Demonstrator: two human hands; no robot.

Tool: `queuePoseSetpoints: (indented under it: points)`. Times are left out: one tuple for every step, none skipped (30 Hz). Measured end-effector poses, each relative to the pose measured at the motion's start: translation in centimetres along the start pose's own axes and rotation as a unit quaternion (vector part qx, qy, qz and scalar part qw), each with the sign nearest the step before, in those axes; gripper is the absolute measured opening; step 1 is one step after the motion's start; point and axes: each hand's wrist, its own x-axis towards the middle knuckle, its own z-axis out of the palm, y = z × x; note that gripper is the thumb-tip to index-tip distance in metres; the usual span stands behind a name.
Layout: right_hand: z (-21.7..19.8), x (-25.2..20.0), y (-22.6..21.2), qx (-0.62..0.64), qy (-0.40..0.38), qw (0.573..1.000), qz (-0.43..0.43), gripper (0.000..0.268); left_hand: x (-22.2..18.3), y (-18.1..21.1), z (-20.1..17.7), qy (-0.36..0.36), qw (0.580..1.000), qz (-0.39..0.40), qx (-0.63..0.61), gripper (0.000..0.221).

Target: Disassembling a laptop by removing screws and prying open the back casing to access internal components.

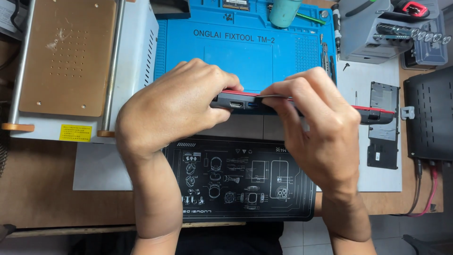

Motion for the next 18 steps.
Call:
queuePoseSetpoints:
  points:
    - [0.3,0.4,-0.4,0.014,-0.006,1.000,0.001,0.008,0.0,0.0,0.0,-0.002,1.000,-0.004,0.009,0.008]
    - [0.6,0.7,-0.6,0.014,-0.006,1.000,0.000,0.008,0.0,-0.1,0.0,-0.001,1.000,-0.003,0.010,0.008]
    - [0.9,1.0,-0.9,0.024,-0.010,1.000,0.002,0.008,0.1,-0.1,0.0,0.002,1.000,-0.006,0.010,0.001]
    - [1.2,1.2,-1.1,0.035,-0.015,0.999,0.004,0.007,0.1,-0.2,0.1,0.005,1.000,-0.009,0.011,0.007]
    - [1.4,1.5,-1.3,0.034,-0.014,0.999,0.004,0.007,0.1,0.0,-0.1,0.006,1.000,-0.009,0.011,0.007]
    - [1.6,1.7,-1.5,0.044,-0.018,0.999,0.004,0.007,0.2,0.1,-0.3,0.000,1.000,-0.026,0.004,0.011]
    - [1.8,2.0,-1.7,0.054,-0.023,0.998,0.004,0.006,0.1,0.2,-0.5,-0.007,0.999,-0.044,-0.003,0.015]
    - [2.0,2.0,-1.7,0.055,-0.023,0.998,0.004,0.006,0.1,0.3,-0.6,-0.007,0.999,-0.045,-0.003,0.015]
    - [2.2,2.1,-1.8,0.052,-0.022,0.998,0.010,0.005,0.1,0.3,-0.7,-0.006,0.999,-0.045,-0.010,0.013]
    - [2.4,2.2,-1.8,0.050,-0.021,0.998,0.016,0.004,0.2,0.4,-0.8,-0.005,0.999,-0.044,-0.016,0.012]
    - [2.4,2.3,-1.7,0.048,-0.020,0.998,0.018,0.004,0.1,0.4,-0.9,-0.006,0.999,-0.042,-0.016,0.012]
    - [2.4,2.3,-1.6,0.057,-0.021,0.998,0.012,0.004,0.1,0.4,-0.9,0.000,0.999,-0.042,-0.017,0.011]
    - [2.4,2.3,-1.5,0.064,-0.021,0.998,0.010,0.006,0.2,0.5,-0.9,0.003,0.999,-0.039,-0.019,0.010]
    - [2.3,2.2,-1.5,0.061,-0.019,0.998,0.014,0.006,0.0,0.5,-0.8,0.000,0.999,-0.035,-0.019,0.010]
    - [2.1,2.2,-1.3,0.060,-0.012,0.998,0.005,0.008,0.1,0.5,-0.8,0.004,0.999,-0.042,-0.004,0.010]
    - [1.9,2.1,-1.2,0.059,-0.006,0.998,-0.003,0.011,0.1,0.6,-0.8,0.008,0.999,-0.049,0.010,0.012]
    - [1.4,1.8,-0.7,0.054,-0.003,0.999,0.002,0.011,0.1,0.8,-1.0,0.005,0.999,-0.042,0.010,0.012]
    - [0.9,1.5,-0.3,0.038,0.003,0.999,0.009,0.009,0.2,1.1,-1.2,0.010,0.998,-0.063,0.022,0.013]
